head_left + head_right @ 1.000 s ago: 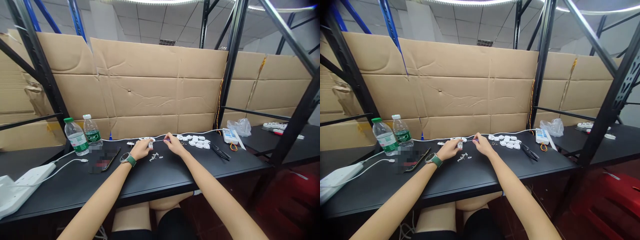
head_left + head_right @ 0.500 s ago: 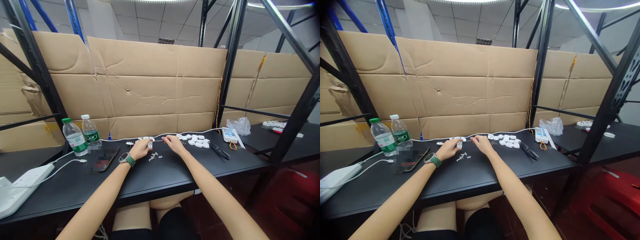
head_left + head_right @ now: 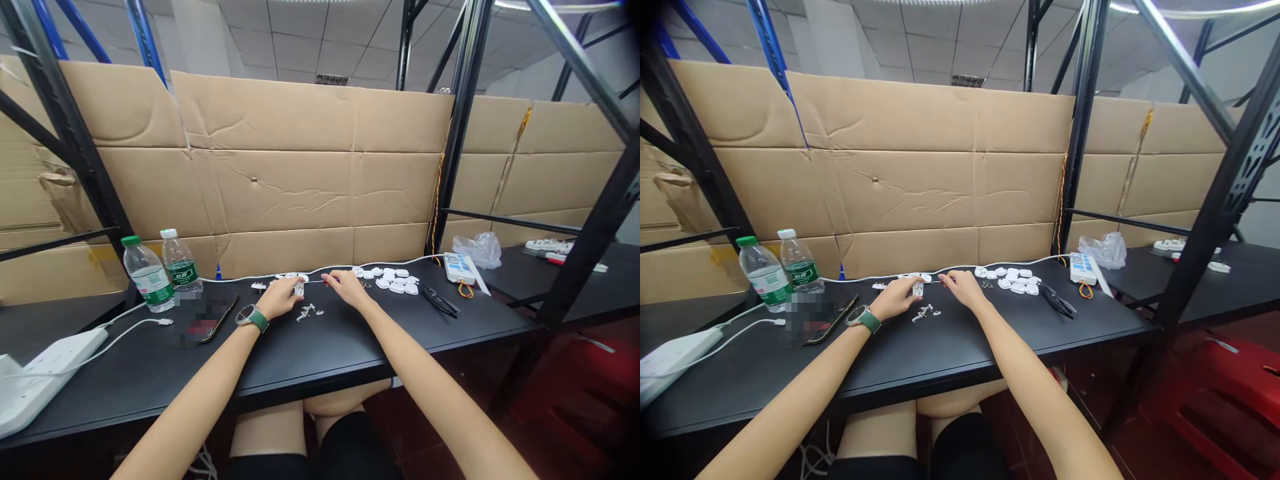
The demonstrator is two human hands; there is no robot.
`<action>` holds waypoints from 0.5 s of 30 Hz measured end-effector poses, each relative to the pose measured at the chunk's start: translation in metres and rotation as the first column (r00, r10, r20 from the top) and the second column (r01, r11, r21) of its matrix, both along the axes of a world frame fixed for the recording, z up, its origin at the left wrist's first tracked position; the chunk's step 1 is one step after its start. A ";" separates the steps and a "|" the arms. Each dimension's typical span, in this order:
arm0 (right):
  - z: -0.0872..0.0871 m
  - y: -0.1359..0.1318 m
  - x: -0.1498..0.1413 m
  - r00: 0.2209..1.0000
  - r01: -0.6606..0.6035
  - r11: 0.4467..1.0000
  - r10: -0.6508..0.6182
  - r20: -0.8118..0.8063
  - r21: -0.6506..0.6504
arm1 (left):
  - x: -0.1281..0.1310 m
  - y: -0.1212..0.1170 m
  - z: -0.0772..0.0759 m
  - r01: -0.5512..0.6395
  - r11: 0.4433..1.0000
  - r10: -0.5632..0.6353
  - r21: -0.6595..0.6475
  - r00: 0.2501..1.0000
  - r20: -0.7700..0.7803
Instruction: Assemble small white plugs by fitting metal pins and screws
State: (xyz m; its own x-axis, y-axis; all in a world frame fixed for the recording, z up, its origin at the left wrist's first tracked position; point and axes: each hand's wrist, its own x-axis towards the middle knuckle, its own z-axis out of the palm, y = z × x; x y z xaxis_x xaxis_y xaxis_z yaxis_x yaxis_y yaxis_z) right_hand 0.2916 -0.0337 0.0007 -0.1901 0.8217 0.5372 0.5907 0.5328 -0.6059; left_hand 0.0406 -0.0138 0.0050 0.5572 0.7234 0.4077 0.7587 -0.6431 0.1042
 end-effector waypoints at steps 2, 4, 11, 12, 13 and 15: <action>0.000 0.000 0.000 1.000 0.001 1.000 -0.001 -0.004 0.001 | -0.001 0.001 -0.001 0.006 1.000 -0.006 0.002 1.000 0.005; 0.000 0.000 0.000 1.000 0.004 1.000 -0.004 -0.003 -0.002 | -0.001 0.002 -0.002 0.011 1.000 -0.011 0.005 1.000 0.007; -0.003 0.001 0.000 0.999 0.030 0.999 -0.029 -0.017 0.031 | -0.001 0.004 -0.003 0.015 1.000 -0.013 -0.026 0.997 0.075; -0.003 0.001 -0.001 0.999 0.036 0.998 -0.034 -0.035 0.052 | 0.000 0.005 -0.004 0.020 0.999 -0.016 -0.036 0.995 0.103; -0.004 0.001 -0.001 0.997 0.043 0.996 -0.039 -0.060 0.073 | 0.000 0.006 -0.004 0.024 0.999 -0.018 -0.045 0.991 0.133; -0.005 0.002 -0.001 0.992 0.055 0.993 -0.042 -0.120 0.107 | 0.000 0.008 -0.006 0.027 0.998 -0.016 -0.059 0.983 0.181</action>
State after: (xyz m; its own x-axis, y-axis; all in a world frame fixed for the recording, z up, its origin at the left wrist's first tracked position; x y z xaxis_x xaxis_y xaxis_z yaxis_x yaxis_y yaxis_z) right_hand 0.2908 -0.0313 -0.0038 -0.0816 0.7633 0.6409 0.5460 0.5722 -0.6120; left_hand 0.0401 -0.0057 -0.0009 0.4943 0.7387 0.4582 0.7099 -0.6472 0.2777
